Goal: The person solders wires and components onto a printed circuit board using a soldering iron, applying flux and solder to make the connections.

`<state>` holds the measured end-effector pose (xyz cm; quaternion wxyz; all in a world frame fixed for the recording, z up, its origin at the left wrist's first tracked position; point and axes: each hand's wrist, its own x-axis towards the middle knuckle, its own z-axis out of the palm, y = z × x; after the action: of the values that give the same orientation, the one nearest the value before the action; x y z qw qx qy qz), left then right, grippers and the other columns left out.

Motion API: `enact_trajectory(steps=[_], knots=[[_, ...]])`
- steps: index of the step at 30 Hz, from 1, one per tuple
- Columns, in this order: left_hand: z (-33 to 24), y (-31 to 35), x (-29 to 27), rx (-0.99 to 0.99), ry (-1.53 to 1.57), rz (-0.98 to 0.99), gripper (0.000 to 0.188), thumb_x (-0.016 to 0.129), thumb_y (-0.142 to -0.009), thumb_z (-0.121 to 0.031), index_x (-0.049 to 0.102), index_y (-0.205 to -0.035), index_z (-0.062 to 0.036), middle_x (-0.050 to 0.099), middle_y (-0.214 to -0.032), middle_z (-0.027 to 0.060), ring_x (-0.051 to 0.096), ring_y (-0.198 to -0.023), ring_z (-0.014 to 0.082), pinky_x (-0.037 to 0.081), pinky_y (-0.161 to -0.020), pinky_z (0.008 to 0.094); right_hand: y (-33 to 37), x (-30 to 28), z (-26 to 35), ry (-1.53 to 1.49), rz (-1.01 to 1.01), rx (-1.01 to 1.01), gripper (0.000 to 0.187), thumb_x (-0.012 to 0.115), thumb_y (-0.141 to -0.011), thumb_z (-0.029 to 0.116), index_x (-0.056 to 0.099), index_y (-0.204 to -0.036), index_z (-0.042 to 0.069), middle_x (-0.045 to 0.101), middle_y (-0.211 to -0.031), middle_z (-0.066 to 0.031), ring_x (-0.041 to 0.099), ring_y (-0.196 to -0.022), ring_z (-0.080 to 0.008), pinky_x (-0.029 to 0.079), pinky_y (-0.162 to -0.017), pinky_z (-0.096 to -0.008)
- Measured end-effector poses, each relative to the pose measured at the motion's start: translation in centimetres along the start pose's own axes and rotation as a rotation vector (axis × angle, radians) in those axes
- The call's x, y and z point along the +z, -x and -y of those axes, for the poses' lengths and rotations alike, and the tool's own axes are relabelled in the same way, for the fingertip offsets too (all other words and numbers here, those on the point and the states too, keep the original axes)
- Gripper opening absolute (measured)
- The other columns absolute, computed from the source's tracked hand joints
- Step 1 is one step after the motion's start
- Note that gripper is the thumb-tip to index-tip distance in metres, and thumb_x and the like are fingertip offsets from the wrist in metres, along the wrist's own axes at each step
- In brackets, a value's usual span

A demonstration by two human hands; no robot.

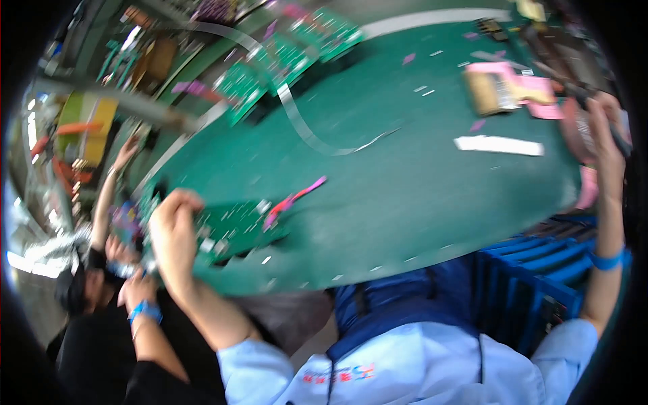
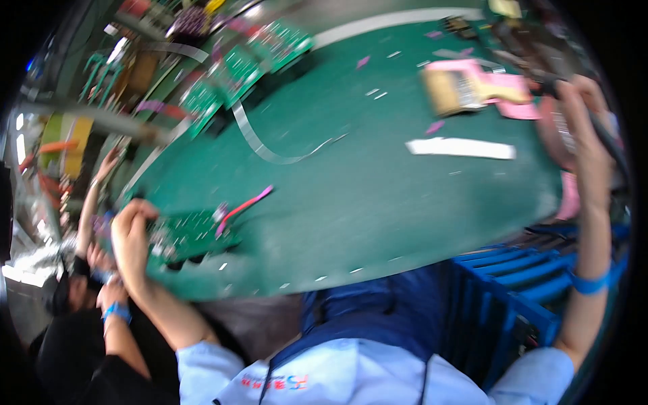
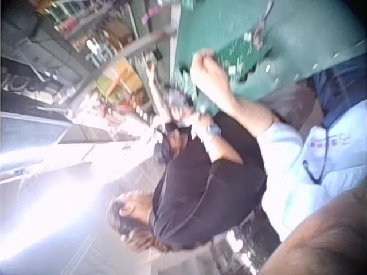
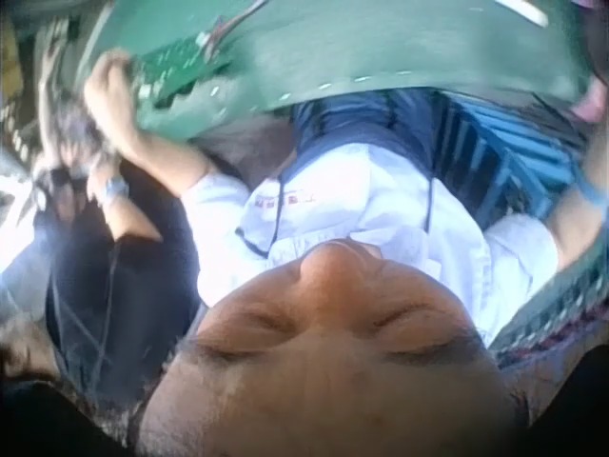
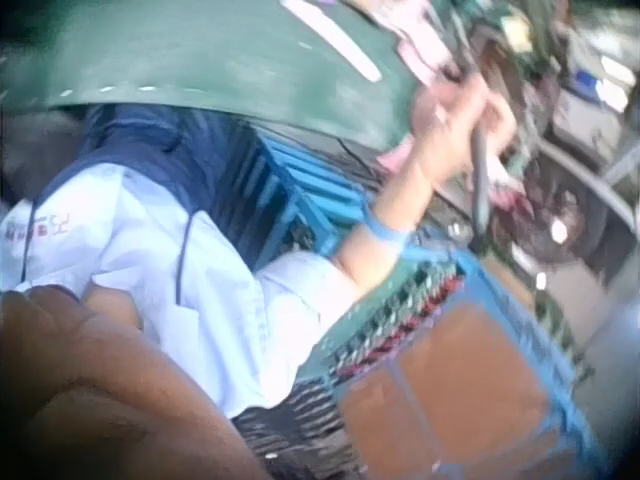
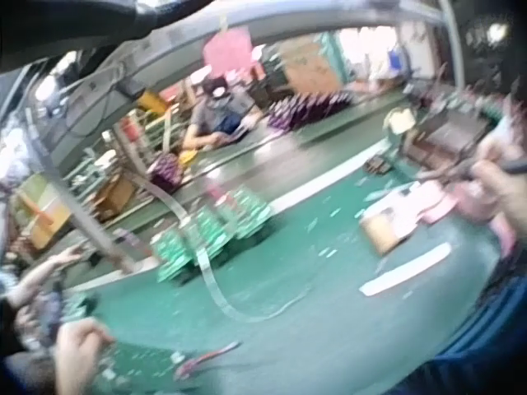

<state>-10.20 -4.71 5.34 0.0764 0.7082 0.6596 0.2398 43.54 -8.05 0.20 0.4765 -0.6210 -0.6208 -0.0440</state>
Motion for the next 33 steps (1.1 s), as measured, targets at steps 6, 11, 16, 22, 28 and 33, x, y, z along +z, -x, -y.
enact_trajectory(steps=[6,11,16,22,28,33], knots=[[3.2,1.9,-0.8,0.026,0.09,-0.091,0.012,0.036,-0.072,0.005,0.048,-0.07,0.0035,0.048,-0.063,0.0065,0.046,-0.061,0.0125,0.037,-0.058,0.0228,-2.9,1.7,-2.1,-0.738,-0.284,0.419,0.016,0.064,-0.078,0.02,0.056,-0.084,0.008,0.053,-0.073,0.0014,0.049,-0.061,-0.0056,0.042,-0.055,-0.0192],[2.7,2.0,1.5,0.019,0.206,-0.218,0.01,0.039,-0.078,0.002,0.049,-0.077,0.0032,0.05,-0.067,0.0049,0.041,-0.057,0.0087,0.034,-0.053,0.0225,-3.9,-1.4,-6.7,-0.901,-0.412,0.675,0.034,0.057,-0.08,0.037,0.054,-0.091,0.005,0.057,-0.082,-0.008,0.057,-0.079,-0.0169,0.045,-0.065,-0.0277],[3.1,3.2,1.3,-0.106,0.218,-0.316,0.04,0.051,-0.079,0.0,0.043,-0.118,-0.0015,0.051,-0.102,0.006,0.033,-0.051,0.0027,0.028,-0.045,0.0185,-6.2,0.3,-13.3,-0.934,-0.639,0.884,0.039,0.049,-0.082,0.041,0.055,-0.094,0.005,0.058,-0.075,-0.0101,0.058,-0.066,-0.0189,0.046,-0.058,-0.0298],[0.8,4.3,1.9,-0.17,0.325,-0.363,0.035,0.053,-0.079,-0.001,0.046,-0.113,0.003,0.054,-0.101,0.0079,0.042,-0.058,0.0045,0.036,-0.05,0.0189,-6.6,-1.3,-25.3,-0.966,-0.776,0.99,0.034,0.058,-0.078,0.036,0.048,-0.088,0.005,0.051,-0.067,-0.0063,0.052,-0.056,-0.0158,0.045,-0.048,-0.0253],[1.9,5.5,1.9,0.04,0.091,-0.392,0.039,0.052,-0.082,-0.023,0.048,-0.11,0.0037,0.052,-0.106,0.0134,0.048,-0.09,0.0208,0.037,-0.081,0.031,-5.4,0.4,-19.7,-1.258,-0.569,1.058,0.044,0.052,-0.083,0.034,0.046,-0.1,-0.006,0.06,-0.089,-0.0159,0.06,-0.07,-0.0205,0.05,-0.059,-0.0266],[2.9,6.1,2.0,0.111,0.214,-0.233,0.081,0.043,-0.073,-0.066,0.044,-0.117,0.0027,0.046,-0.117,0.018,0.042,-0.111,0.0292,0.03,-0.094,0.0373,-4.0,6.4,-0.5,-0.585,0.35,0.586,0.017,0.052,-0.083,0.017,0.056,-0.092,0.004,0.058,-0.071,-0.0041,0.054,-0.059,-0.0088,0.044,-0.048,-0.0219]])
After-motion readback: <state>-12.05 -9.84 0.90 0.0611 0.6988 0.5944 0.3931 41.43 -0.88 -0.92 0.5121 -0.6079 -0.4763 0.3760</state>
